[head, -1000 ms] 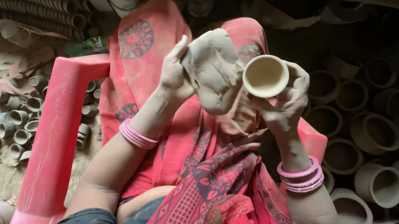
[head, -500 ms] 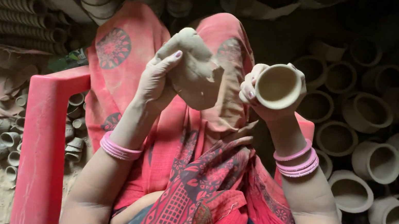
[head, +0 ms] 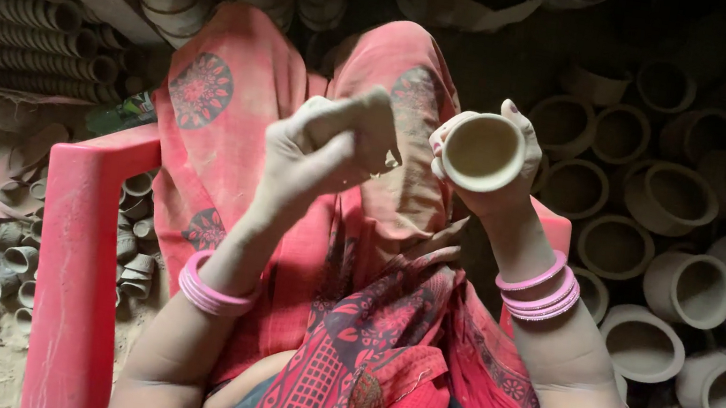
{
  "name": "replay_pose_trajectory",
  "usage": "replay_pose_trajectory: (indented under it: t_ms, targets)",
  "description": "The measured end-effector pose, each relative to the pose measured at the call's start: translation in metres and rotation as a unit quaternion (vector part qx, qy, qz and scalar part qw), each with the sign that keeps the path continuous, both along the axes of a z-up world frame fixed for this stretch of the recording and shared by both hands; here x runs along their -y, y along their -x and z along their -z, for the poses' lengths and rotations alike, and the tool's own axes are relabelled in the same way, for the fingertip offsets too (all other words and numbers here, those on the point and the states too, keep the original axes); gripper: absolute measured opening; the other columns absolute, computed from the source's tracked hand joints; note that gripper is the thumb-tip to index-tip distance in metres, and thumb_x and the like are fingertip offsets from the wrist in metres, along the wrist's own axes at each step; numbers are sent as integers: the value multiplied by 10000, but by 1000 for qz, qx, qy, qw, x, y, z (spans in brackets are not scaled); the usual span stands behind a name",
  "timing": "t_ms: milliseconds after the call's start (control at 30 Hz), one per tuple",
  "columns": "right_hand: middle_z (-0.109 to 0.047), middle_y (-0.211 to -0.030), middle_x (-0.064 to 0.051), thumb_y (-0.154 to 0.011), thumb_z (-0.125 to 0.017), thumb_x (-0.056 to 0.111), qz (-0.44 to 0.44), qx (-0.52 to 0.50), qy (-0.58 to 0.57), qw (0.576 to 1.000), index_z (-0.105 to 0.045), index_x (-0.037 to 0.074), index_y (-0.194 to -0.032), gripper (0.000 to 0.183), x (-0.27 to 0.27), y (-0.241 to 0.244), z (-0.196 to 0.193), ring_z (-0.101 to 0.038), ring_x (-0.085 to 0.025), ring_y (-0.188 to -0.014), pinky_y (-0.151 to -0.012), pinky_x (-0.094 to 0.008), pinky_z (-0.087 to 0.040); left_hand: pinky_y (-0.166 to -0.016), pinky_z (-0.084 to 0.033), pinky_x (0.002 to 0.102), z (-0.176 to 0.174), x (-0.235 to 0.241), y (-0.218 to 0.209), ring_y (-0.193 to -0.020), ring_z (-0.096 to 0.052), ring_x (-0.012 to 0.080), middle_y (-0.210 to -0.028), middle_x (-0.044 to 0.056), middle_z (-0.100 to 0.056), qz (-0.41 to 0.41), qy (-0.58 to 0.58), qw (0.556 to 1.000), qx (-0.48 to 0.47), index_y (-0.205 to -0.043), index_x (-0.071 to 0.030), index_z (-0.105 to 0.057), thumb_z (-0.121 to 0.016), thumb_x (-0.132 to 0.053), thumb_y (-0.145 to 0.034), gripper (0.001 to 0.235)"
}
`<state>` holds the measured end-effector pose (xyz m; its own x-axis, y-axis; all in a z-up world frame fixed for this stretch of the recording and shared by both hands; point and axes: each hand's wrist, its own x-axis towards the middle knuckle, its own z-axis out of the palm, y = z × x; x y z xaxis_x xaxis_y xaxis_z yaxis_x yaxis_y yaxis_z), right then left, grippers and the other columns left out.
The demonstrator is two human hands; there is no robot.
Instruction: Manually shaping and finishing small clay pots by hand.
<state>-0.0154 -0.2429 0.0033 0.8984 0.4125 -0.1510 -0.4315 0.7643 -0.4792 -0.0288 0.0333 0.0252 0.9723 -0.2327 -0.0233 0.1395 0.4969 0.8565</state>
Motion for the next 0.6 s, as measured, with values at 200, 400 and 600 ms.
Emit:
replay_pose_trajectory:
  t_ms: [200, 400, 600]
  targets:
    - [-682, -1003, -254, -1089, -403, 521, 4, -3, 91, 996, -669, -127, -1120, 702, -5, 0, 2, -667, -342, -869, -813, -433, -556, -792, -541, 299, -35, 35, 24, -952, -632, 186, -1013, 47, -616, -149, -395, 822, 383, -1269, -136, -739, -721, 5, -935, 363]
    - [-724, -1074, -190, -1048, -416, 404, 24, -78, 97, 992, -665, -60, -1198, 547, -12, 7, 10, -695, -310, -998, -948, -418, -554, -930, -441, 448, -21, 72, 21, -1228, -560, 272, -1366, 105, -563, -94, -510, 648, 558, -1351, -60, -617, -750, -376, -798, 650]
    - [-682, -1087, -189, -1097, -535, 374, 186, 378, 550, 721, -644, -65, -1159, 457, -23, 7, 23, -684, -295, -1007, -929, -409, -569, -868, -449, 467, 0, 84, 32, -1174, -554, 292, -1296, 117, -581, -46, -552, 685, 474, -1307, -17, -632, -789, -405, -771, 680]
